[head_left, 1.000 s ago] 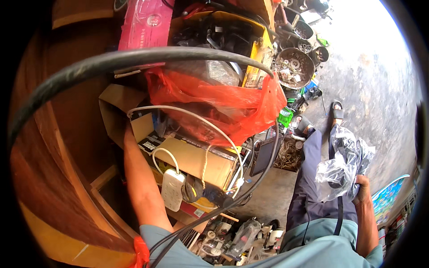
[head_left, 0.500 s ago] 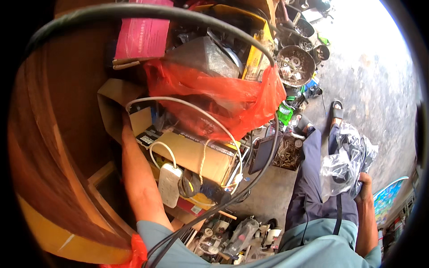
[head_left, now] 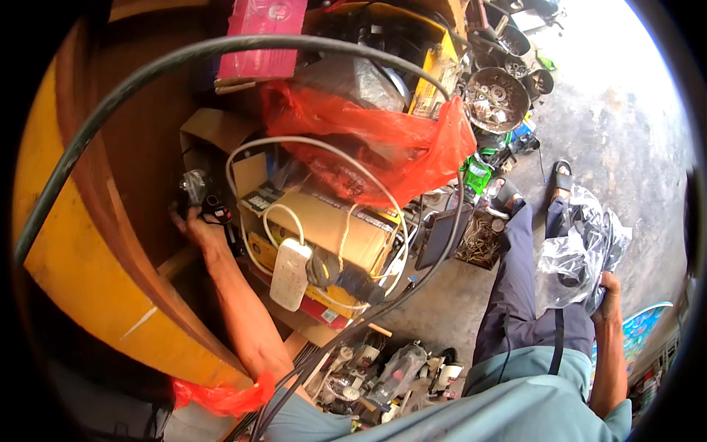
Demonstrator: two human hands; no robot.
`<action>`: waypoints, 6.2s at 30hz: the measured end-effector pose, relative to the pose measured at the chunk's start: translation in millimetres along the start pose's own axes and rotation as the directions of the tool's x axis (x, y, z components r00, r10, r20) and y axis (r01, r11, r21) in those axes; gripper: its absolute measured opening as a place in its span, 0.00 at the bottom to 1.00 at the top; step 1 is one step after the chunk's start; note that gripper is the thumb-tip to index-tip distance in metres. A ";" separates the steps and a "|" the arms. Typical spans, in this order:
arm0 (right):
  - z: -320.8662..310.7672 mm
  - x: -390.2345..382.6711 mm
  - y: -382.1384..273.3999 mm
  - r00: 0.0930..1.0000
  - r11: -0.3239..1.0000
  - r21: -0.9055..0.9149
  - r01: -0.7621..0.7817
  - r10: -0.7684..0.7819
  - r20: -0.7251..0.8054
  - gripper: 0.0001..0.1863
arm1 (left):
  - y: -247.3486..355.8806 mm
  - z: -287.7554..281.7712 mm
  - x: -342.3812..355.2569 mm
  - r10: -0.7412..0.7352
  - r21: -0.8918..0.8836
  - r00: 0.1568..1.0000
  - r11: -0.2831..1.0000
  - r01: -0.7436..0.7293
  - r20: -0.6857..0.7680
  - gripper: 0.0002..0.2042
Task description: The person picks up and reviews packaged handlebar grip parts from a storage shelf, cuts a paper backing sheet, and holds a replacement grip handle near motorcycles parked outside.
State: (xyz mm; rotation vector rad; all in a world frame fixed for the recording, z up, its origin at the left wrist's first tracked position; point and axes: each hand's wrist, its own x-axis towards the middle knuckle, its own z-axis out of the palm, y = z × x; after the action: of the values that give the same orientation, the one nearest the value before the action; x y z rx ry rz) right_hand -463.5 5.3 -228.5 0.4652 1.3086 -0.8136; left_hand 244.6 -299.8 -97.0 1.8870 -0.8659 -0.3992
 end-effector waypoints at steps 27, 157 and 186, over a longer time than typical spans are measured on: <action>-9.7 -0.6 -9.9 0.997 0.997 -0.058 0.046 -0.042 0.068 0.20 | -43.3 -10.2 -63.9 -0.071 -0.035 0.995 0.997 0.074 0.066 0.24; -7.3 4.6 -23.0 0.998 0.985 -0.168 0.042 -0.034 0.051 0.18 | -46.0 -140.1 -149.5 -0.104 -0.708 0.981 0.680 0.192 0.166 0.15; -7.9 6.5 -64.6 0.977 0.873 -0.444 0.202 -0.209 0.035 0.16 | -192.7 -163.9 -267.5 -0.836 0.628 0.527 0.494 0.601 0.153 0.18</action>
State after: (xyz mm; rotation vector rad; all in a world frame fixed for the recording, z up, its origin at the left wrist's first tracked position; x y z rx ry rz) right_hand -516.9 -32.6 -227.6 -0.0371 1.5234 -0.6535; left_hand 234.7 48.4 -216.3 2.7076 -0.3534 -1.3090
